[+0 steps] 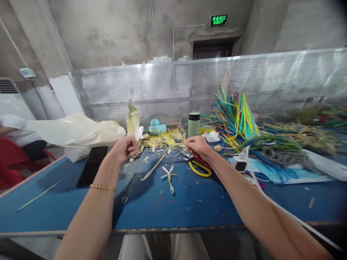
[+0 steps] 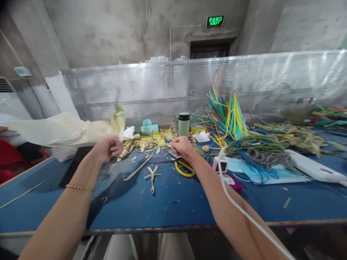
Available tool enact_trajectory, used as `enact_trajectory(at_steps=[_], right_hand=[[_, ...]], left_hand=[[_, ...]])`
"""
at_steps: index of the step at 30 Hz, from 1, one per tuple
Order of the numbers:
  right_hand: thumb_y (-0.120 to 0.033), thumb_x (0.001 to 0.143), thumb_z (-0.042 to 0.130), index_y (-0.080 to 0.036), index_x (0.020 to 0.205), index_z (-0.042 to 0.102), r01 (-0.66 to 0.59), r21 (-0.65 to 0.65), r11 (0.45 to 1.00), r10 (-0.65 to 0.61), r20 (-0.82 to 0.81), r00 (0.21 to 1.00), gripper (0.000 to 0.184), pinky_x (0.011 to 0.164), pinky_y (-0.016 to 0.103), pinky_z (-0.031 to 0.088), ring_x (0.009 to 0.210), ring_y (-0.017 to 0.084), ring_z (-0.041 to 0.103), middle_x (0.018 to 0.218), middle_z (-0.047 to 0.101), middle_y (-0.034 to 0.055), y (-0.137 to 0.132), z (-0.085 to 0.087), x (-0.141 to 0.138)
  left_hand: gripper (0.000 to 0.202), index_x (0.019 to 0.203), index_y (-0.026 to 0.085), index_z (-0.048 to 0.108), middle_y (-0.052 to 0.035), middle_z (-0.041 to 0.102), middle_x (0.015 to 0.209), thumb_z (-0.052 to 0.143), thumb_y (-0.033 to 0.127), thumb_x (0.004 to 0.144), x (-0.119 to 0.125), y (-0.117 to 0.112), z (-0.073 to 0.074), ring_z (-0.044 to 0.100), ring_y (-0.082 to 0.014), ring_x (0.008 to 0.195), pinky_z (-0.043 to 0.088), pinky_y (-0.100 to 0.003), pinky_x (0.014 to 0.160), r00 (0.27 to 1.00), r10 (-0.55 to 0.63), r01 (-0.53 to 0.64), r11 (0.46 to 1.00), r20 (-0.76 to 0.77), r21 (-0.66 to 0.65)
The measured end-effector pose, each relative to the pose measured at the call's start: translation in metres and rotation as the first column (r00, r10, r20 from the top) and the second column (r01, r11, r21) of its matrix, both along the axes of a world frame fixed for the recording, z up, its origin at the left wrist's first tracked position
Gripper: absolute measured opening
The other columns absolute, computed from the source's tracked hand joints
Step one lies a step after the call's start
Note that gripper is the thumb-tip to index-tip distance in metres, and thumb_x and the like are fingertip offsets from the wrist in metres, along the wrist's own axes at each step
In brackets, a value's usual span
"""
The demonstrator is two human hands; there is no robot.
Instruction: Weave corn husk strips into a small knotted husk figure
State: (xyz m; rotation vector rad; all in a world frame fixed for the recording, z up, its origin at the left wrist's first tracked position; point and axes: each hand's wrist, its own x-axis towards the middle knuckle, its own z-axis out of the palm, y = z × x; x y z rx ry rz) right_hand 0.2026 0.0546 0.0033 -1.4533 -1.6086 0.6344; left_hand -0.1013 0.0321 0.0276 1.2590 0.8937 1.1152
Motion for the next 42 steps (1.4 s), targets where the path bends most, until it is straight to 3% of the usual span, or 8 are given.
enact_trajectory(at_steps=[5, 9, 14, 16, 21, 30, 36, 42], right_hand=[[-0.032, 0.07, 0.06, -0.018, 0.049, 0.049, -0.211, 0.054, 0.976, 0.211, 0.003, 0.977, 0.028, 0.035, 0.02, 0.029, 0.033, 0.007, 0.037, 0.037, 0.042, -0.0051, -0.006, 0.002, -0.003], [-0.032, 0.073, 0.057, -0.016, 0.052, 0.054, -0.227, 0.154, 0.962, 0.193, 0.208, 0.959, 0.026, 0.042, 0.022, 0.028, 0.039, 0.008, 0.041, 0.041, 0.046, -0.003, -0.012, 0.005, -0.01], [-0.032, 0.076, 0.058, -0.014, 0.058, 0.061, -0.286, 0.262, 0.922, 0.207, 0.293, 0.934, 0.026, 0.049, 0.023, 0.029, 0.051, 0.01, 0.043, 0.052, 0.051, -0.0011, -0.018, 0.01, -0.02], [-0.035, 0.078, 0.058, -0.014, 0.059, 0.061, -0.312, 0.261, 0.914, 0.239, 0.274, 0.931, 0.029, 0.049, 0.023, 0.028, 0.051, 0.009, 0.041, 0.051, 0.049, -0.0019, -0.02, 0.011, -0.02], [-0.038, 0.081, 0.058, -0.015, 0.062, 0.061, -0.311, 0.281, 0.908, 0.26, 0.204, 0.944, 0.03, 0.048, 0.023, 0.027, 0.047, 0.009, 0.039, 0.048, 0.047, -0.0029, -0.023, 0.017, -0.016], [-0.037, 0.083, 0.056, -0.015, 0.078, 0.063, -0.156, 0.448, 0.88, 0.15, 0.049, 0.987, 0.024, 0.048, 0.023, 0.035, 0.047, 0.01, 0.046, 0.051, 0.051, -0.0023, -0.019, 0.027, -0.003], [-0.034, 0.083, 0.057, -0.014, 0.081, 0.064, -0.093, 0.462, 0.882, 0.106, -0.003, 0.994, 0.021, 0.05, 0.023, 0.039, 0.049, 0.011, 0.05, 0.055, 0.055, -0.001, -0.015, 0.026, 0.001], [-0.035, 0.078, 0.062, -0.014, 0.073, 0.065, -0.324, 0.207, 0.923, 0.322, 0.041, 0.946, 0.022, 0.045, 0.022, 0.041, 0.044, 0.01, 0.05, 0.049, 0.055, -0.0017, -0.021, 0.024, -0.001]], left_hand=[[0.029, 0.062, 0.02, 0.049, 0.0035, 0.039, 0.037, 0.066, 0.041, 0.071, 0.006, 0.018, -0.022, 0.037, -0.0113, 0.035, 0.024, -0.025, 0.043, 0.808, 0.311, -0.34, 0.94, -0.5, 0.035], [0.031, 0.078, 0.017, 0.058, -0.0016, 0.052, 0.053, 0.069, 0.046, 0.07, 0.031, 0.006, -0.02, 0.053, -0.0187, 0.056, 0.033, -0.026, 0.054, 0.396, 0.776, -0.514, 0.63, -0.491, 0.582], [0.024, 0.087, 0.017, 0.067, -0.0049, 0.064, 0.081, 0.073, 0.028, 0.067, 0.087, -0.013, -0.021, 0.054, -0.0158, 0.075, 0.04, -0.025, 0.07, 0.74, 0.476, 0.026, 0.686, -0.476, 0.727], [0.006, 0.07, 0.016, 0.065, -0.0042, 0.063, 0.072, 0.061, 0.017, 0.074, 0.093, -0.016, -0.022, 0.054, -0.0146, 0.072, 0.04, -0.025, 0.069, 0.762, 0.406, 0.075, 0.718, -0.505, 0.691], [0.02, 0.067, 0.012, 0.065, -0.0072, 0.069, 0.069, 0.052, 0.021, 0.08, 0.075, -0.017, -0.018, 0.058, -0.0123, 0.055, 0.044, -0.025, 0.06, 0.864, 0.004, 0.188, 0.925, -0.503, 0.33], [0.016, 0.077, 0.011, 0.066, -0.0129, 0.073, 0.078, 0.058, 0.025, 0.079, 0.063, -0.024, -0.011, 0.066, -0.0149, 0.057, 0.052, -0.03, 0.066, 0.897, -0.29, 0.339, 0.935, -0.334, 0.101], [0.019, 0.07, 0.011, 0.065, -0.0109, 0.071, 0.072, 0.06, 0.027, 0.078, 0.051, -0.012, -0.013, 0.061, -0.0116, 0.053, 0.045, -0.023, 0.055, 0.836, -0.043, 0.187, 0.959, -0.547, 0.211], [0.02, 0.059, 0.014, 0.06, -0.0003, 0.053, 0.048, 0.059, 0.025, 0.075, 0.031, 0.008, -0.018, 0.043, -0.0087, 0.044, 0.03, -0.021, 0.046, 0.771, 0.355, -0.112, 0.893, -0.529, 0.437]])
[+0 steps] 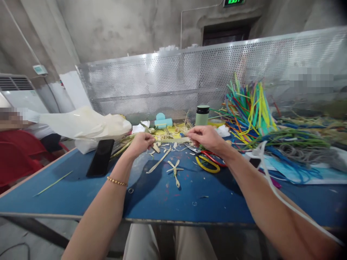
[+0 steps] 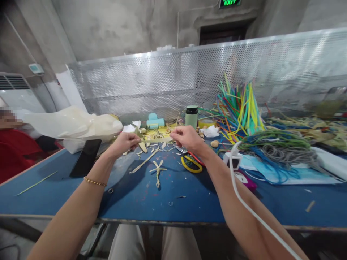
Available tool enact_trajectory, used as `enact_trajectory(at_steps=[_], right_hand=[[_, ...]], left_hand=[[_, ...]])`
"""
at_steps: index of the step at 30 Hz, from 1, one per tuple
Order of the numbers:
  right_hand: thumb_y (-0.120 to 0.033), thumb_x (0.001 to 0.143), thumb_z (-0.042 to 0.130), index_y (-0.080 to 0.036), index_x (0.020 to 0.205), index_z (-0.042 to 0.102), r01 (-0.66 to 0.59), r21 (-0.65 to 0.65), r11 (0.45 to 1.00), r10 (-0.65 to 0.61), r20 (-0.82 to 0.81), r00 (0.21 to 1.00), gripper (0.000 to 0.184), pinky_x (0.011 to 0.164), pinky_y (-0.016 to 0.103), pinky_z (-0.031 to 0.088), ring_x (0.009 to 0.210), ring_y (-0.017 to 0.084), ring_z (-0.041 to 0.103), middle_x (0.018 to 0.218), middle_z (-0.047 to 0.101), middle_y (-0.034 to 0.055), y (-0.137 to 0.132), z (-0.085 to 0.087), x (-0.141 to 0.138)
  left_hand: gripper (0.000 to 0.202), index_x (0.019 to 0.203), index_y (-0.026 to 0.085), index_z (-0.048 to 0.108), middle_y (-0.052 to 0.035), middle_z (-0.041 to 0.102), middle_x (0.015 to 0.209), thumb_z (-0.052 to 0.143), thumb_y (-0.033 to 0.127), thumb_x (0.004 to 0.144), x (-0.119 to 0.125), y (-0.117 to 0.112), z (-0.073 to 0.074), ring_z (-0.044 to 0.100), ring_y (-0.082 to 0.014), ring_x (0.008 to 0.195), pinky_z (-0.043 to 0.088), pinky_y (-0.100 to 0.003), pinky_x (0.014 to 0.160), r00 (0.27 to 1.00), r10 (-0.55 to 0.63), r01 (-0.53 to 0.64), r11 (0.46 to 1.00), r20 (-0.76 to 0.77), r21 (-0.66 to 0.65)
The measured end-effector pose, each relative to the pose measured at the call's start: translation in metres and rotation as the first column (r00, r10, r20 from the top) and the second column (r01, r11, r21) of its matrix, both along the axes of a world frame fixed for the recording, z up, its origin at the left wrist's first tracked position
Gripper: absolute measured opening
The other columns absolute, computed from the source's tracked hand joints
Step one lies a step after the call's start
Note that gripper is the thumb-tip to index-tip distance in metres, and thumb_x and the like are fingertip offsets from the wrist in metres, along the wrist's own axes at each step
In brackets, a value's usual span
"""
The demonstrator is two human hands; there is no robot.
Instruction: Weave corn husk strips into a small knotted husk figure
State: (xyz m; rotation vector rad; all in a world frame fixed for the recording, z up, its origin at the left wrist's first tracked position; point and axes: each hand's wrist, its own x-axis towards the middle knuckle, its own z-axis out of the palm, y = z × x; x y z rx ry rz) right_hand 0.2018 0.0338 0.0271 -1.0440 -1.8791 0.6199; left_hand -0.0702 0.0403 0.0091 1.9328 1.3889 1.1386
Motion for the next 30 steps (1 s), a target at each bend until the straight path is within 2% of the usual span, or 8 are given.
enact_trajectory(at_steps=[3, 6, 12, 16, 18, 20, 22, 30], right_hand=[[-0.03, 0.073, 0.065, -0.014, 0.065, 0.064, -0.145, -0.189, 0.971, 0.164, 0.089, 0.983, 0.018, 0.043, 0.021, 0.042, 0.042, 0.01, 0.052, 0.048, 0.057, -0.0011, -0.005, -0.003, -0.004], [-0.026, 0.071, 0.067, -0.015, 0.063, 0.061, -0.167, -0.283, 0.944, 0.206, 0.113, 0.972, 0.014, 0.038, 0.019, 0.038, 0.039, 0.008, 0.05, 0.05, 0.058, -0.0016, -0.006, -0.006, -0.007], [-0.023, 0.071, 0.067, -0.017, 0.061, 0.054, -0.013, -0.302, 0.953, 0.003, -0.036, 0.999, 0.018, 0.029, 0.018, 0.022, 0.029, 0.004, 0.034, 0.039, 0.046, -0.0062, -0.002, -0.004, -0.005], [-0.021, 0.071, 0.068, -0.018, 0.06, 0.048, -0.002, -0.339, 0.941, -0.092, -0.261, 0.961, 0.022, 0.028, 0.017, 0.024, 0.029, 0.004, 0.033, 0.04, 0.044, -0.0069, 0.0, -0.005, -0.007], [-0.02, 0.071, 0.067, -0.017, 0.063, 0.049, -0.043, -0.363, 0.931, -0.094, -0.351, 0.932, 0.019, 0.029, 0.017, 0.028, 0.031, 0.004, 0.036, 0.044, 0.048, -0.0061, -0.001, -0.007, -0.013], [-0.018, 0.072, 0.065, -0.017, 0.066, 0.051, -0.105, -0.388, 0.916, -0.069, -0.409, 0.91, 0.015, 0.03, 0.017, 0.031, 0.033, 0.004, 0.039, 0.047, 0.051, -0.005, -0.005, -0.011, -0.023], [-0.018, 0.074, 0.063, -0.016, 0.069, 0.052, -0.166, -0.403, 0.9, -0.027, -0.432, 0.901, 0.012, 0.031, 0.017, 0.034, 0.033, 0.005, 0.041, 0.05, 0.054, -0.0043, -0.009, -0.015, -0.033], [-0.019, 0.08, 0.06, -0.016, 0.073, 0.052, -0.261, -0.461, 0.848, 0.124, -0.306, 0.944, 0.011, 0.033, 0.018, 0.043, 0.037, 0.009, 0.055, 0.062, 0.068, 0.0024, -0.022, -0.032, -0.057]], left_hand=[[0.017, 0.059, 0.014, 0.061, 0.0006, 0.052, 0.048, 0.058, 0.022, 0.074, -0.003, 0.005, 0.0, 0.043, -0.0101, 0.048, 0.029, -0.022, 0.049, 0.985, 0.168, -0.159, 0.975, -0.043, 0.153], [0.01, 0.066, 0.014, 0.065, 0.0006, 0.054, 0.053, 0.058, 0.019, 0.072, -0.003, 0.007, 0.002, 0.046, -0.0113, 0.053, 0.032, -0.023, 0.053, 0.969, 0.245, -0.232, 0.941, -0.023, 0.245], [0.017, 0.083, 0.012, 0.066, -0.0006, 0.059, 0.064, 0.053, 0.021, 0.075, -0.013, 0.013, 0.003, 0.048, -0.0093, 0.051, 0.036, -0.021, 0.052, 0.877, 0.33, -0.423, 0.875, 0.35, 0.234], [0.02, 0.087, 0.012, 0.065, -0.0005, 0.059, 0.065, 0.052, 0.022, 0.076, -0.013, 0.012, 0.003, 0.046, -0.0082, 0.048, 0.035, -0.021, 0.048, 0.815, 0.367, -0.501, 0.836, 0.448, 0.226], [0.02, 0.086, 0.011, 0.065, 0.0003, 0.058, 0.061, 0.054, 0.024, 0.076, -0.001, 0.008, 0.001, 0.045, -0.0079, 0.047, 0.034, -0.021, 0.047, 0.853, 0.285, -0.382, 0.912, 0.438, 0.151], [0.024, 0.082, 0.01, 0.066, -0.0019, 0.061, 0.063, 0.059, 0.032, 0.076, 0.018, 0.002, -0.004, 0.047, -0.0079, 0.047, 0.036, -0.021, 0.048, 0.904, 0.088, -0.113, 0.993, 0.418, 0.034], [0.035, 0.083, 0.009, 0.066, -0.0057, 0.065, 0.071, 0.06, 0.043, 0.077, 0.037, -0.004, -0.01, 0.051, -0.0091, 0.05, 0.037, -0.022, 0.049, 0.917, -0.109, 0.154, 0.984, 0.385, -0.088], [0.031, 0.07, 0.011, 0.062, -0.0002, 0.056, 0.061, 0.07, 0.042, 0.067, 0.053, -0.006, -0.024, 0.047, -0.0073, 0.049, 0.034, -0.021, 0.05, 0.837, -0.2, 0.299, 0.947, 0.509, -0.118]])
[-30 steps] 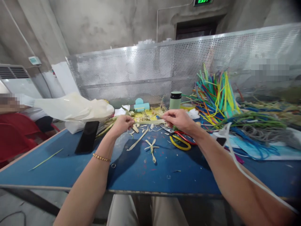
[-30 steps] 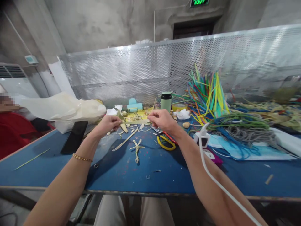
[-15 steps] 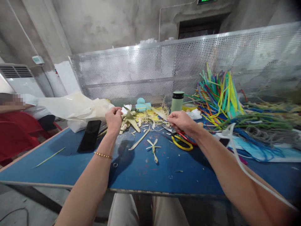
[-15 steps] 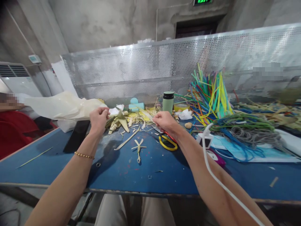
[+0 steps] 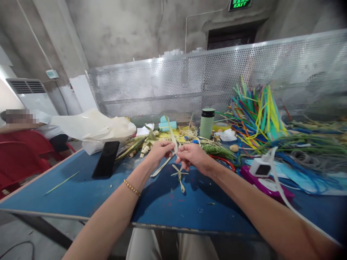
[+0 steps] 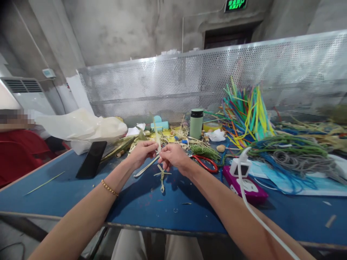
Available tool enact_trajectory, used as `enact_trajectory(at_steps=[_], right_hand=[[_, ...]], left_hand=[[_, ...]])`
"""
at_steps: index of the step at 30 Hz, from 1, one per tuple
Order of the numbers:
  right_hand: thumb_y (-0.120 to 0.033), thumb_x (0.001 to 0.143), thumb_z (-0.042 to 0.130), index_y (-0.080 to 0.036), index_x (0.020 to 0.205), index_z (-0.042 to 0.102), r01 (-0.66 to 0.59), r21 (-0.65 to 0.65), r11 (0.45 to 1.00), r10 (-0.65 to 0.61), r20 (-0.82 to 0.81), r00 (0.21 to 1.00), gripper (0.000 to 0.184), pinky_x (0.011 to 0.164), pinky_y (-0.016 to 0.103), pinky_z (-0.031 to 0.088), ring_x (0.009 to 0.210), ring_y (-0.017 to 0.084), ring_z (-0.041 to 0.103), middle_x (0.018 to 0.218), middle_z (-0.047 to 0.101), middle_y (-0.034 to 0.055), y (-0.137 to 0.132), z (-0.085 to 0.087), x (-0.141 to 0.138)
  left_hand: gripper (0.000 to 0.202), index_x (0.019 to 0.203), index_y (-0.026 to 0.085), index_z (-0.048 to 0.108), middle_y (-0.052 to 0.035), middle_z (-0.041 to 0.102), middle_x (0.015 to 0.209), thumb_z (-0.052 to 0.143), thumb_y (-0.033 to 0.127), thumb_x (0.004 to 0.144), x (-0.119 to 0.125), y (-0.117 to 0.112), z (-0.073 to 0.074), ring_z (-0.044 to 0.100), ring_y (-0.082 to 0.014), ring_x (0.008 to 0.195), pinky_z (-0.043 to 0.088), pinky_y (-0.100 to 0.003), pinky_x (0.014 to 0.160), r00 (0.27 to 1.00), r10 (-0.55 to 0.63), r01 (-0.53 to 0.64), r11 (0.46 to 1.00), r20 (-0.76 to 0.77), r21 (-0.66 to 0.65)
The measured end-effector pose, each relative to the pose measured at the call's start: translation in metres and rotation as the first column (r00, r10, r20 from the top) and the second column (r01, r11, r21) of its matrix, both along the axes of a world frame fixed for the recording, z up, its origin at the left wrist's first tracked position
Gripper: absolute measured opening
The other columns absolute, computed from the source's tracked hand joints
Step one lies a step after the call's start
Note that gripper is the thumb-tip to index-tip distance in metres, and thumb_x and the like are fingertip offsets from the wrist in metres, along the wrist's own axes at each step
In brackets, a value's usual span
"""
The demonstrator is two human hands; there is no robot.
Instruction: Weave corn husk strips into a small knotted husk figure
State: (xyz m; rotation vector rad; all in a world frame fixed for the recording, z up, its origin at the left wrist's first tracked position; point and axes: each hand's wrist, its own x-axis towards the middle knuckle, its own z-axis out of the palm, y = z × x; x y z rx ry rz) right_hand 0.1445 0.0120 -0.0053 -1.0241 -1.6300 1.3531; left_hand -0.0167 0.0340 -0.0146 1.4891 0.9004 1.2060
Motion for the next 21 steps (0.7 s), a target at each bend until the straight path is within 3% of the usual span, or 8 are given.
enact_trajectory(at_steps=[4, 7, 9, 12, 15, 17, 19, 21], right_hand=[[-0.025, 0.084, 0.058, -0.015, 0.074, 0.054, -0.07, 0.019, 0.997, 0.067, 0.115, 0.991, 0.015, 0.032, 0.017, 0.042, 0.037, 0.009, 0.056, 0.066, 0.071, 0.0042, -0.002, 0.001, -0.001], [-0.025, 0.085, 0.058, -0.014, 0.072, 0.057, 0.035, 0.158, 0.987, -0.064, 0.185, 0.981, 0.018, 0.029, 0.015, 0.034, 0.033, 0.006, 0.05, 0.062, 0.069, 0.0036, 0.001, 0.008, 0.007], [-0.024, 0.084, 0.059, -0.014, 0.071, 0.058, 0.134, 0.236, 0.963, -0.172, 0.151, 0.973, 0.017, 0.029, 0.014, 0.033, 0.033, 0.005, 0.048, 0.061, 0.068, 0.0024, 0.005, 0.013, 0.014], [-0.023, 0.083, 0.06, -0.014, 0.073, 0.059, 0.179, 0.243, 0.953, -0.21, 0.111, 0.971, 0.014, 0.03, 0.015, 0.035, 0.035, 0.005, 0.048, 0.059, 0.066, 0.0016, 0.011, 0.015, 0.022], [-0.024, 0.082, 0.061, -0.014, 0.074, 0.059, 0.134, 0.249, 0.959, -0.17, 0.126, 0.977, 0.013, 0.031, 0.016, 0.036, 0.036, 0.006, 0.049, 0.059, 0.066, 0.0017, 0.012, 0.014, 0.024], [-0.025, 0.082, 0.061, -0.014, 0.073, 0.06, 0.093, 0.275, 0.957, -0.136, 0.143, 0.98, 0.014, 0.031, 0.016, 0.036, 0.036, 0.006, 0.049, 0.059, 0.066, 0.0021, 0.012, 0.013, 0.023], [-0.026, 0.082, 0.06, -0.014, 0.073, 0.06, 0.077, 0.297, 0.952, -0.126, 0.149, 0.981, 0.015, 0.032, 0.016, 0.036, 0.035, 0.006, 0.049, 0.059, 0.066, 0.0023, 0.011, 0.013, 0.022], [-0.026, 0.082, 0.06, -0.014, 0.073, 0.06, 0.105, 0.31, 0.945, -0.154, 0.138, 0.979, 0.015, 0.031, 0.016, 0.036, 0.035, 0.006, 0.048, 0.059, 0.065, 0.002, 0.011, 0.015, 0.022]], left_hand=[[0.026, 0.058, 0.014, 0.054, 0.0023, 0.048, 0.05, 0.064, 0.035, 0.07, -0.006, 0.002, 0.002, 0.043, -0.0073, 0.047, 0.03, -0.021, 0.048, 0.996, 0.014, -0.012, 1.0, -0.091, 0.02], [0.024, 0.054, 0.016, 0.049, 0.004, 0.043, 0.045, 0.059, 0.03, 0.071, -0.015, 0.001, 0.007, 0.038, -0.0069, 0.044, 0.027, -0.022, 0.046, 0.953, 0.058, -0.033, 0.995, -0.299, 0.089], [0.022, 0.053, 0.016, 0.05, 0.0037, 0.044, 0.046, 0.058, 0.028, 0.07, -0.023, 0.0, 0.01, 0.039, -0.0076, 0.045, 0.029, -0.022, 0.047, 0.87, 0.027, 0.038, 0.992, -0.493, 0.121], [0.018, 0.055, 0.015, 0.055, 0.003, 0.047, 0.045, 0.057, 0.027, 0.069, -0.033, -0.003, 0.015, 0.043, -0.0093, 0.045, 0.031, -0.023, 0.048, 0.706, -0.096, 0.165, 0.986, -0.702, 0.032], [0.019, 0.054, 0.015, 0.06, 0.0013, 0.05, 0.045, 0.059, 0.029, 0.068, -0.038, -0.006, 0.018, 0.042, -0.0097, 0.044, 0.031, -0.023, 0.046, 0.597, -0.152, 0.198, 0.979, -0.788, -0.039], [0.022, 0.059, 0.014, 0.065, -0.0009, 0.055, 0.048, 0.06, 0.033, 0.069, -0.04, -0.006, 0.018, 0.043, -0.0099, 0.043, 0.031, -0.023, 0.046, 0.582, -0.16, 0.191, 0.98, -0.798, -0.057], [0.027, 0.065, 0.013, 0.069, -0.0024, 0.058, 0.049, 0.059, 0.037, 0.072, -0.043, -0.003, 0.019, 0.043, -0.0103, 0.043, 0.033, -0.023, 0.046, 0.605, -0.091, 0.136, 0.991, -0.791, -0.01], [0.028, 0.067, 0.013, 0.069, -0.0032, 0.059, 0.051, 0.055, 0.035, 0.075, -0.046, 0.003, 0.018, 0.044, -0.0107, 0.045, 0.033, -0.023, 0.048, 0.625, 0.101, -0.006, 0.992, -0.774, 0.124]])
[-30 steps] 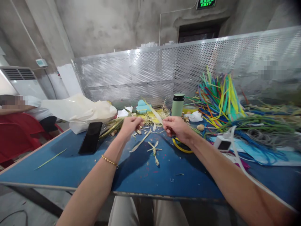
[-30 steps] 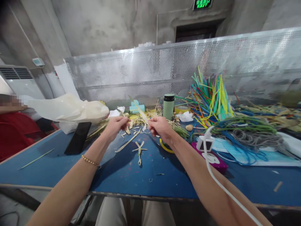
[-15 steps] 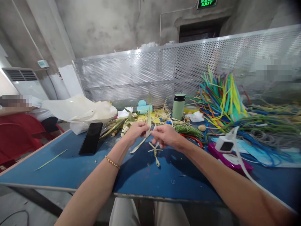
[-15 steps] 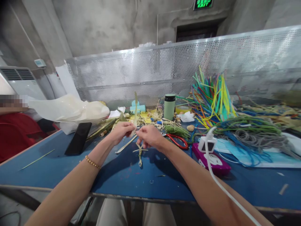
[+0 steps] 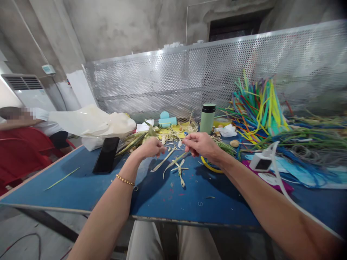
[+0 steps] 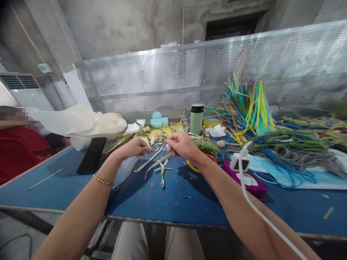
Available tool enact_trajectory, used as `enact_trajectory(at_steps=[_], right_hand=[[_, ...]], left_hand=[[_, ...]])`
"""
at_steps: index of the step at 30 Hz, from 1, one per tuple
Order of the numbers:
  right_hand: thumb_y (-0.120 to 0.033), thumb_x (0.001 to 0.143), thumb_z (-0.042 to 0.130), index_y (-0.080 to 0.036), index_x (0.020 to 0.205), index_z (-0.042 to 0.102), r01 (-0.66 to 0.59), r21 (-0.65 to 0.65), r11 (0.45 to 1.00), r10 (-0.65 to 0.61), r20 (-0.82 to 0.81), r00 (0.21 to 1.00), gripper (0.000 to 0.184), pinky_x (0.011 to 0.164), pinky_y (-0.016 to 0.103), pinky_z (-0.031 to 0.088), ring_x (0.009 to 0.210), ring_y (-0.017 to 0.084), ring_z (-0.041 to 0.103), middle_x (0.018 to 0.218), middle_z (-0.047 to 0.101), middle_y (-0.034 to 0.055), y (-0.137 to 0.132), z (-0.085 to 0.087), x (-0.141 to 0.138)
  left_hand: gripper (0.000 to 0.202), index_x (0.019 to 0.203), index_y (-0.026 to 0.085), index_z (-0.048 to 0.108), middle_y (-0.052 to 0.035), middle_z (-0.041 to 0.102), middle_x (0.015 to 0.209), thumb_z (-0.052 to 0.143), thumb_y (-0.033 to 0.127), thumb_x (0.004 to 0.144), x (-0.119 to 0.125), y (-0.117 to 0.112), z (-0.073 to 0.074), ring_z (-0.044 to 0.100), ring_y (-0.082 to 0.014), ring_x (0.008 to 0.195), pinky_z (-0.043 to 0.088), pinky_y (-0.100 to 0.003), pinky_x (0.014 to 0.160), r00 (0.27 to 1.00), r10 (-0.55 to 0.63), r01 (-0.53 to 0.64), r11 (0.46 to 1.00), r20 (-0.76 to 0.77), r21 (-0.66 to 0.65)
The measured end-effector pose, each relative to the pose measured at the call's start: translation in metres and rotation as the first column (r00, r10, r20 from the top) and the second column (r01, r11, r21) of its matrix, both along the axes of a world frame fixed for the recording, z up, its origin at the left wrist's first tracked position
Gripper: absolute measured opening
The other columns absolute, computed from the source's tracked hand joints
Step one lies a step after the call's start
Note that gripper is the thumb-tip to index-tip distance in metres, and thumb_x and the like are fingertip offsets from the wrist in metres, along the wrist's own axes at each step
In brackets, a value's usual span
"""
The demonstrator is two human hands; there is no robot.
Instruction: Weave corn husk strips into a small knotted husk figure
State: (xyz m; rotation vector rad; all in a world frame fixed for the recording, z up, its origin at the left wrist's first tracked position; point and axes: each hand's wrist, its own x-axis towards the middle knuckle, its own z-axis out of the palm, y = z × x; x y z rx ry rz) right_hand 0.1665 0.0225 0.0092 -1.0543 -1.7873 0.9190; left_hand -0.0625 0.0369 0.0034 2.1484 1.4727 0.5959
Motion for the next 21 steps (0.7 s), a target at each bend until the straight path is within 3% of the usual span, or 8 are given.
enact_trajectory(at_steps=[2, 4, 7, 11, 14, 21], right_hand=[[-0.026, 0.081, 0.06, -0.013, 0.075, 0.06, 0.039, 0.017, 0.999, -0.039, -0.018, 0.999, 0.014, 0.032, 0.017, 0.037, 0.036, 0.006, 0.048, 0.058, 0.064, 0.0016, 0.0, 0.001, 0.001], [-0.026, 0.081, 0.059, -0.014, 0.076, 0.06, 0.066, 0.042, 0.997, -0.065, -0.016, 0.998, 0.014, 0.032, 0.017, 0.038, 0.036, 0.006, 0.048, 0.057, 0.063, 0.001, 0.001, 0.002, 0.002], [-0.027, 0.081, 0.058, -0.015, 0.075, 0.059, 0.069, 0.078, 0.995, -0.072, 0.031, 0.997, 0.014, 0.032, 0.017, 0.037, 0.035, 0.007, 0.048, 0.056, 0.063, 0.0002, 0.005, -0.002, 0.002], [-0.028, 0.082, 0.055, -0.016, 0.075, 0.059, 0.054, 0.115, 0.992, -0.069, 0.125, 0.99, 0.015, 0.034, 0.019, 0.037, 0.034, 0.008, 0.049, 0.055, 0.063, -0.0001, 0.012, -0.011, 0.0], [-0.026, 0.082, 0.053, -0.015, 0.075, 0.06, 0.033, 0.149, 0.988, -0.065, 0.216, 0.974, 0.015, 0.037, 0.02, 0.038, 0.034, 0.008, 0.05, 0.056, 0.064, 0.0002, 0.016, -0.018, -0.002], [-0.027, 0.082, 0.052, -0.016, 0.076, 0.06, 0.002, 0.183, 0.983, -0.052, 0.269, 0.962, 0.015, 0.04, 0.02, 0.039, 0.034, 0.009, 0.051, 0.056, 0.066, -0.0001, 0.017, -0.024, -0.001]], left_hand=[[0.027, 0.064, 0.013, 0.068, -0.0048, 0.061, 0.055, 0.051, 0.029, 0.077, -0.004, 0.008, -0.002, 0.049, -0.0117, 0.049, 0.035, -0.023, 0.051, 0.979, 0.202, -0.198, 0.964, -0.006, 0.177], [0.026, 0.064, 0.013, 0.067, -0.0079, 0.064, 0.061, 0.048, 0.025, 0.078, -0.009, 0.017, -0.005, 0.055, -0.0148, 0.059, 0.037, -0.025, 0.057, 0.916, 0.396, -0.357, 0.876, -0.061, 0.324], [0.025, 0.073, 0.012, 0.069, -0.0145, 0.069, 0.077, 0.048, 0.024, 0.08, -0.013, 0.027, -0.011, 0.062, -0.0204, 0.076, 0.04, -0.027, 0.066, 0.814, 0.564, -0.478, 0.785, -0.137, 0.394], [0.039, 0.083, 0.013, 0.07, -0.0185, 0.07, 0.09, 0.047, 0.045, 0.084, -0.007, 0.034, -0.024, 0.065, -0.0259, 0.084, 0.044, -0.031, 0.071, 0.805, 0.573, -0.514, 0.803, -0.154, 0.303], [0.048, 0.085, 0.013, 0.07, -0.0201, 0.07, 0.093, 0.055, 0.057, 0.075, 0.001, 0.038, -0.032, 0.066, -0.0288, 0.088, 0.045, -0.032, 0.071, 0.788, 0.592, -0.551, 0.801, -0.171, 0.236], [0.013, 0.062, 0.015, 0.063, -0.0081, 0.063, 0.064, 0.057, 0.024, 0.069, 0.008, 0.041, -0.031, 0.06, -0.0187, 0.067, 0.038, -0.026, 0.059, 0.847, 0.519, -0.493, 0.848, -0.117, 0.197]])
